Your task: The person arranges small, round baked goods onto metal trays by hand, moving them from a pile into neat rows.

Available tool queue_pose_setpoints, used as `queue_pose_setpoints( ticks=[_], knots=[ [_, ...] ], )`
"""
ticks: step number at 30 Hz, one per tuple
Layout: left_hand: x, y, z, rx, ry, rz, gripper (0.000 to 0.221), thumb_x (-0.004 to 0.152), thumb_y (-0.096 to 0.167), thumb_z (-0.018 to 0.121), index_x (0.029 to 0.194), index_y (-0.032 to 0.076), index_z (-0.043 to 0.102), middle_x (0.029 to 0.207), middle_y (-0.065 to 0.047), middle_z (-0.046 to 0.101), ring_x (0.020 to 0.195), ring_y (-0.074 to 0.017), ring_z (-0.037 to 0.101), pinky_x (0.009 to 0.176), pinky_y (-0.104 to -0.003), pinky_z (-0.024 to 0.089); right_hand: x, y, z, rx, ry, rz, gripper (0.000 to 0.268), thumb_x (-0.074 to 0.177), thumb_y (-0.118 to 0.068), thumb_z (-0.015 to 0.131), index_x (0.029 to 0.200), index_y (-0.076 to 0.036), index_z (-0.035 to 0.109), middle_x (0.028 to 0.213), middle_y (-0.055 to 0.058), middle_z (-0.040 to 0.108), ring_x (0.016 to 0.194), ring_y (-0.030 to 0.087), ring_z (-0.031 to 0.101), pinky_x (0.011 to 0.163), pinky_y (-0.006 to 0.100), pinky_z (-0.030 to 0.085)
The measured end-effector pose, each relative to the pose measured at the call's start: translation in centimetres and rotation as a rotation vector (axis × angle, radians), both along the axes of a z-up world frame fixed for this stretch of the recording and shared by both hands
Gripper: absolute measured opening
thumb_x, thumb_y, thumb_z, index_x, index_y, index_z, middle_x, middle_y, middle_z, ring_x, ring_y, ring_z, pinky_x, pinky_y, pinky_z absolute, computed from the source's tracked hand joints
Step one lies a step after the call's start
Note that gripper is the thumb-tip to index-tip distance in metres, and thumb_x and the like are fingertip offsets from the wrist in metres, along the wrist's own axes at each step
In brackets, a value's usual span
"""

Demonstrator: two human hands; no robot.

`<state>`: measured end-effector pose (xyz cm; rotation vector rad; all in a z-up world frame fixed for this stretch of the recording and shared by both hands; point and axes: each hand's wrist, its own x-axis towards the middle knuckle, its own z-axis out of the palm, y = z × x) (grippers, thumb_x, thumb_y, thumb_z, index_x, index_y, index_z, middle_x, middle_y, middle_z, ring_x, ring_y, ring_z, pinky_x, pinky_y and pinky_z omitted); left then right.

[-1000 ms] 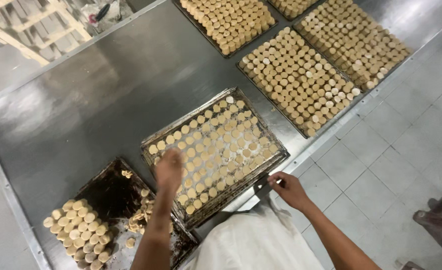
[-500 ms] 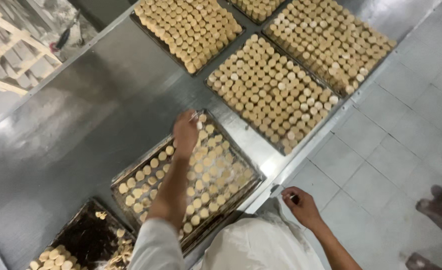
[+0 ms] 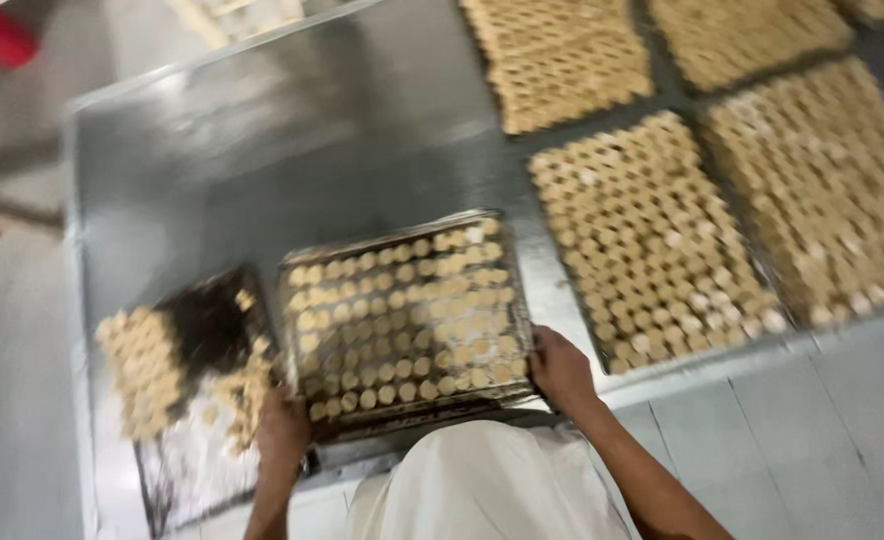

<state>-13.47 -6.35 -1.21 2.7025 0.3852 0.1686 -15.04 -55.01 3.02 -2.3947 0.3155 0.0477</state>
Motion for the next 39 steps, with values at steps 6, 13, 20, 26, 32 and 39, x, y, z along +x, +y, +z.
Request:
queue_pose_setpoints(
  ticks=[6, 13, 20, 26, 32, 39],
  knots=[
    [-1.6, -1.6, -0.1, -0.021, -0.010, 0.113, 0.035, 0.103, 0.038, 0.047, 0.113, 0.008, 0.063, 0.103, -0.027, 0.071, 0.093, -0.0512, 0.066, 0.080, -0.060, 0.050, 0.8, -1.4, -4.0, 0.296, 0.127, -0.079, 0.030, 0.084, -0.012, 0.074, 0.112, -0.007, 0.067, 0.084, 0.010, 0.074, 0.072, 0.021, 0.067, 0.071, 0.033, 0.055],
    [-0.1, 2.7, -2.6, -0.310, -0.002, 0.250, 0.068, 0.106, 0.060, 0.036, 0.119, 0.001, 0.067, 0.104, -0.032, 0.069, 0.103, -0.0522, 0.062, 0.089, -0.057, 0.047, 0.0, -3.0, -9.8, 0.524, -0.008, 0.118, 0.030, 0.087, -0.001, 0.067, 0.117, -0.003, 0.066, 0.081, 0.000, 0.059, 0.070, 0.010, 0.052, 0.062, 0.025, 0.045],
    [-1.3, 2.6, -3.9, -0.478, -0.255, 0.386, 0.071, 0.104, 0.059, 0.038, 0.123, -0.004, 0.065, 0.112, -0.033, 0.067, 0.111, -0.0495, 0.061, 0.093, -0.053, 0.047, 1.2, -2.8, -11.6, 0.922, 0.115, 0.049, 0.040, 0.087, 0.006, 0.066, 0.126, -0.004, 0.060, 0.093, 0.000, 0.055, 0.080, 0.011, 0.054, 0.071, 0.025, 0.047],
    [3.7, 2.8, -1.0, -0.532, -0.122, 0.451, 0.073, 0.106, 0.060, 0.031, 0.111, -0.001, 0.071, 0.094, -0.028, 0.073, 0.094, -0.0438, 0.070, 0.085, -0.054, 0.051, 8.1, -2.5, -7.2, 0.502, 0.235, 0.074, 0.043, 0.093, -0.016, 0.067, 0.136, -0.009, 0.066, 0.111, 0.006, 0.071, 0.101, 0.016, 0.067, 0.095, 0.030, 0.053],
    [16.0, 3.5, 0.9, -0.502, -0.341, 0.321, 0.072, 0.103, 0.063, 0.033, 0.100, -0.001, 0.066, 0.094, -0.028, 0.068, 0.092, -0.0481, 0.063, 0.081, -0.054, 0.048, 23.3, -1.1, -5.4, 0.477, -0.107, 0.283, 0.037, 0.097, -0.014, 0.065, 0.132, -0.003, 0.068, 0.108, 0.013, 0.069, 0.097, 0.023, 0.062, 0.087, 0.036, 0.052],
    [30.4, 2.2, 2.9, -0.469, -0.246, 0.323, 0.067, 0.105, 0.061, 0.033, 0.100, 0.003, 0.067, 0.102, -0.028, 0.069, 0.101, -0.0520, 0.061, 0.088, -0.058, 0.046, 38.1, -1.1, -4.5, 0.102, -0.119, 0.238, 0.046, 0.085, -0.013, 0.069, 0.128, 0.003, 0.063, 0.110, 0.014, 0.068, 0.096, 0.021, 0.063, 0.083, 0.038, 0.051]
  ],
)
